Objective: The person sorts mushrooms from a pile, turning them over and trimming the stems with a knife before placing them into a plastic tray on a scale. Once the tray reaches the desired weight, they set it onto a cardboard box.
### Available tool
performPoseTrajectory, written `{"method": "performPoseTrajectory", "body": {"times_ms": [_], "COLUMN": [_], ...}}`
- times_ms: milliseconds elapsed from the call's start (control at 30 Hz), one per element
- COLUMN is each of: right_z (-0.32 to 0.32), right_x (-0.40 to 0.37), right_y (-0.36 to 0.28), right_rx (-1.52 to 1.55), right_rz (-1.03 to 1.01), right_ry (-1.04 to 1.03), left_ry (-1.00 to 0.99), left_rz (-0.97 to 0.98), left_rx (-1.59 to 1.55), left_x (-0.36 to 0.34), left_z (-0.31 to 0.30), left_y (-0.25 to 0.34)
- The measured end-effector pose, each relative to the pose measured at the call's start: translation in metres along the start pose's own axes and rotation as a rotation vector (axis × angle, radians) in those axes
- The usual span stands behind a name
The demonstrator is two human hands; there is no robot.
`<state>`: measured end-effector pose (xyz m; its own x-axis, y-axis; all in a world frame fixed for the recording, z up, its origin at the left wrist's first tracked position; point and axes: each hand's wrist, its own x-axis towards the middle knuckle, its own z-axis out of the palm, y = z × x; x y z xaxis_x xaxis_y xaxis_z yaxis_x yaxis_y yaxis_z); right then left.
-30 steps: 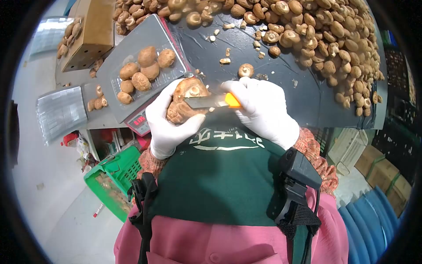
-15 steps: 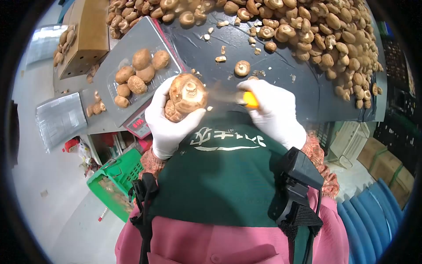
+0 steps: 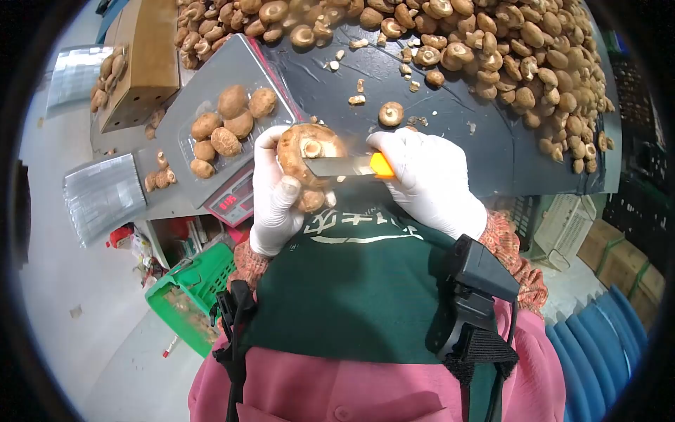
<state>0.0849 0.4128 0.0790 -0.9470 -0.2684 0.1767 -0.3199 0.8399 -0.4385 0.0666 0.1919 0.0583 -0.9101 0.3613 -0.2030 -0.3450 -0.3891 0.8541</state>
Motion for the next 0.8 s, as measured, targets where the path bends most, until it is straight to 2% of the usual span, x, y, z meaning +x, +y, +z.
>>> {"method": "performPoseTrajectory", "body": {"times_ms": [133,267,367,567,600,700,800], "right_z": [-0.002,-0.003,0.0,0.005,0.012,0.002,-0.01], "right_x": [0.0,-0.001,-0.004,0.0,0.001,-0.003,-0.009], "right_y": [-0.002,-0.004,-0.002,0.005,0.015,0.046,0.028], "right_rx": [-0.096,-0.172,-0.197,-0.225,-0.133,-0.111,0.02], "right_rz": [-0.009,-0.034,-0.028,-0.038,0.028,0.306,0.173], "right_ry": [0.006,-0.009,-0.004,0.062,0.177,0.19,0.098], "left_ry": [-0.079,-0.112,-0.05,-0.053,-0.036,0.015,0.071], "left_rz": [-0.169,-0.183,-0.066,-0.145,-0.114,-0.045,-0.069], "left_rx": [0.043,0.033,0.082,0.021,0.082,0.19,0.116], "left_x": [0.003,0.002,0.004,0.003,0.001,-0.001,0.0], "left_z": [0.004,-0.002,-0.002,-0.003,-0.002,-0.002,-0.004], "left_y": [0.018,0.02,0.012,0.013,0.012,0.007,0.008]}}
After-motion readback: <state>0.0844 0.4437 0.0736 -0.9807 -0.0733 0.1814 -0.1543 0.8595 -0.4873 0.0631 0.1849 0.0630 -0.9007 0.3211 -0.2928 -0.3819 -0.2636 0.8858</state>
